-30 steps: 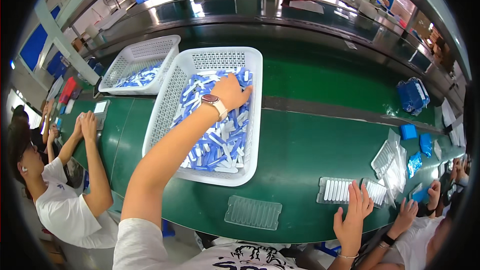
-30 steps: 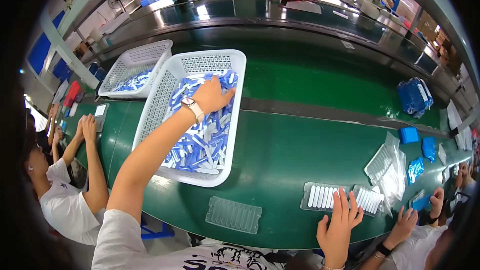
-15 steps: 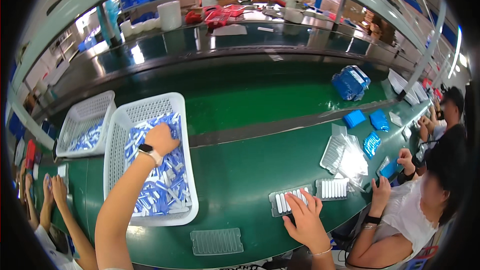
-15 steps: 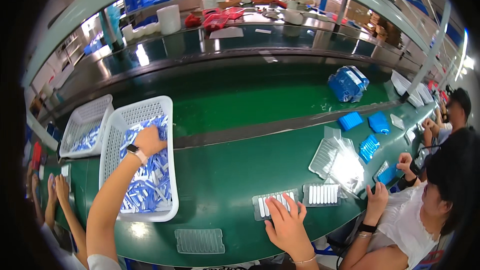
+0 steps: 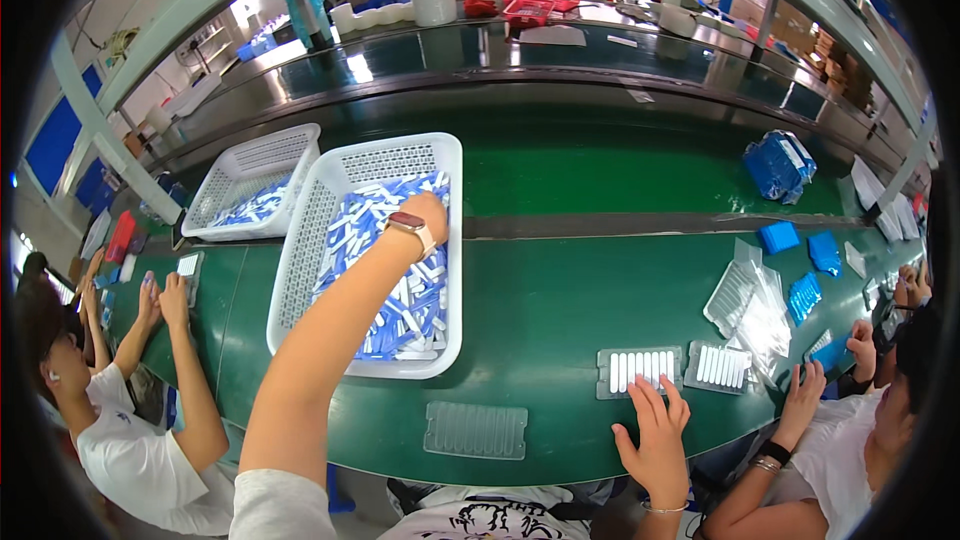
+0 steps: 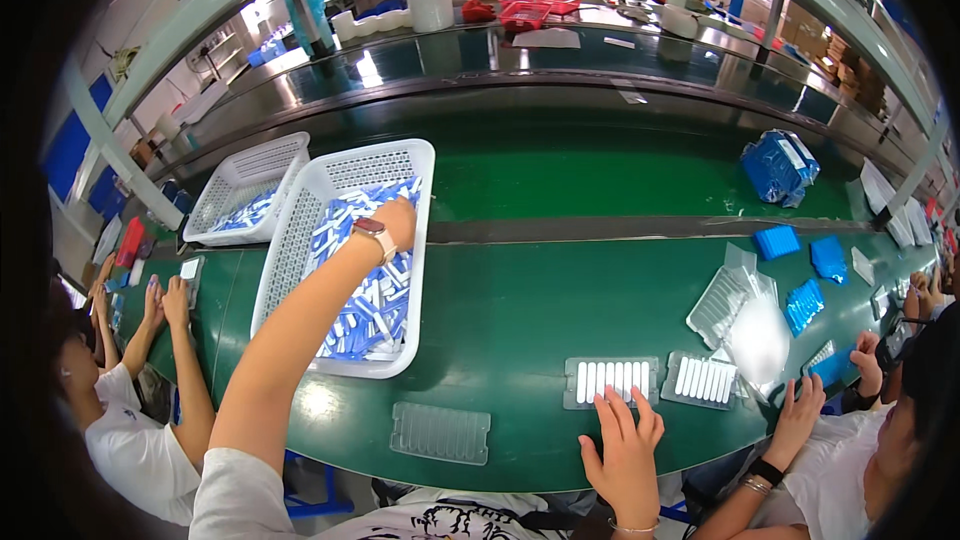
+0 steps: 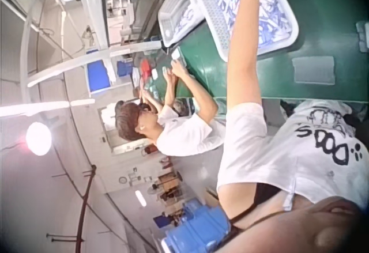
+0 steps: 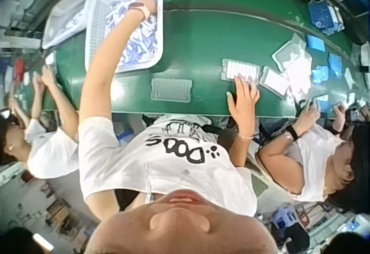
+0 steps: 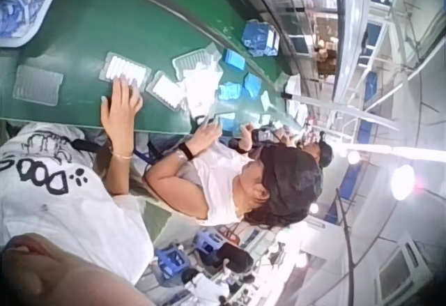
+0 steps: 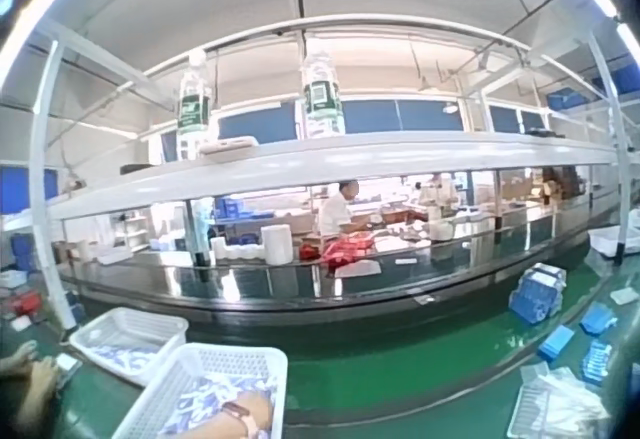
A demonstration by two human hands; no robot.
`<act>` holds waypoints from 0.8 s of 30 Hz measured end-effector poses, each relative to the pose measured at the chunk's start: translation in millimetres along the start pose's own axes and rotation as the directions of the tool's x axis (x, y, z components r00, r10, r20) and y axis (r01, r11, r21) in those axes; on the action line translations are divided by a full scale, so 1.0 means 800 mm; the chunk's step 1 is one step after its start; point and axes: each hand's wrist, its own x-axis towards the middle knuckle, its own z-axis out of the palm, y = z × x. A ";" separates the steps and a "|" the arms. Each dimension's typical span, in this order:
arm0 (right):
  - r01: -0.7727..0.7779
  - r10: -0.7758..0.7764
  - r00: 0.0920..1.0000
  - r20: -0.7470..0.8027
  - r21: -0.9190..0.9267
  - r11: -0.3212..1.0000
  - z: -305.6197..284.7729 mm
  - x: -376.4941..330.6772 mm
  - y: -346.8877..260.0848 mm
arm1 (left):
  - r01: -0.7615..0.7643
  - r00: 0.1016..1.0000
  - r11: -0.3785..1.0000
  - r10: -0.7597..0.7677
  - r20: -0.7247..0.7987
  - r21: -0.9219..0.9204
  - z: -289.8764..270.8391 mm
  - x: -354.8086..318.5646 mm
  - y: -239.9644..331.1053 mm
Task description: The person sorts small blue and white plastic components by hand, transferring them from a white basket into molded plastic trays.
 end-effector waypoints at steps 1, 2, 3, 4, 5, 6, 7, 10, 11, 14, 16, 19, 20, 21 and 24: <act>-0.012 0.011 1.000 0.010 0.018 1.000 -0.001 -0.003 0.001 | 0.006 1.000 1.000 -0.006 0.003 0.004 -0.005 -0.006 0.000; -0.009 0.009 1.000 0.012 0.024 1.000 -0.003 -0.006 0.003 | 0.014 0.999 0.991 -0.010 0.032 -0.131 -0.012 -0.012 -0.003; -0.016 0.016 1.000 0.003 0.026 1.000 -0.003 -0.009 0.005 | 0.023 0.998 0.965 -0.007 0.059 -0.261 -0.021 -0.020 -0.003; -0.024 0.024 1.000 -0.006 0.027 0.999 -0.004 -0.011 0.007 | 0.024 0.998 0.967 -0.009 0.060 -0.253 -0.017 -0.023 -0.013; -0.033 0.033 0.999 -0.017 0.037 0.999 -0.006 -0.013 0.009 | 0.040 0.999 0.937 -0.035 0.021 -0.347 -0.009 -0.026 -0.032; -0.034 0.035 0.999 -0.016 0.046 0.998 -0.007 -0.015 0.011 | 0.051 0.998 0.897 -0.064 -0.016 -0.439 -0.005 -0.031 -0.049; -0.032 0.033 0.999 -0.013 0.038 0.999 -0.007 -0.016 0.015 | 0.150 0.989 0.865 -0.134 0.068 -0.480 -0.012 -0.037 -0.056; -0.026 0.026 1.000 -0.008 0.034 0.999 -0.008 -0.014 0.020 | 0.333 0.942 0.374 -0.166 0.290 -0.866 -0.028 -0.060 -0.064; -0.024 0.025 1.000 -0.019 0.039 0.999 -0.008 -0.012 0.018 | 0.340 0.939 0.376 -0.186 0.289 -0.862 -0.027 -0.067 -0.076; -0.013 0.015 0.999 -0.040 0.048 0.999 -0.001 -0.006 0.018 | 0.304 0.941 -0.115 -0.120 0.317 -0.946 -0.022 -0.077 -0.095; -0.007 0.010 0.998 -0.055 0.052 0.999 0.001 -0.003 0.015 | 0.182 0.962 -0.141 -0.179 0.206 -0.973 0.002 -0.072 -0.107; -0.020 0.022 0.999 -0.040 0.045 0.999 0.000 -0.004 0.014 | 0.132 0.991 0.188 0.005 0.135 -0.973 -0.004 -0.080 -0.102; -0.034 0.036 0.999 -0.032 0.037 0.999 0.000 -0.005 0.014 | 0.135 0.990 0.186 0.011 0.140 -0.973 -0.012 -0.086 -0.094; -0.035 0.036 0.999 -0.030 0.036 0.999 -0.001 -0.005 0.011 | 0.099 0.995 0.383 -0.066 0.080 -0.919 -0.026 -0.100 -0.086; -0.041 0.042 0.999 -0.002 0.031 0.999 -0.003 -0.004 0.007 | 0.014 0.989 0.577 -0.128 -0.073 -0.817 -0.014 -0.104 -0.102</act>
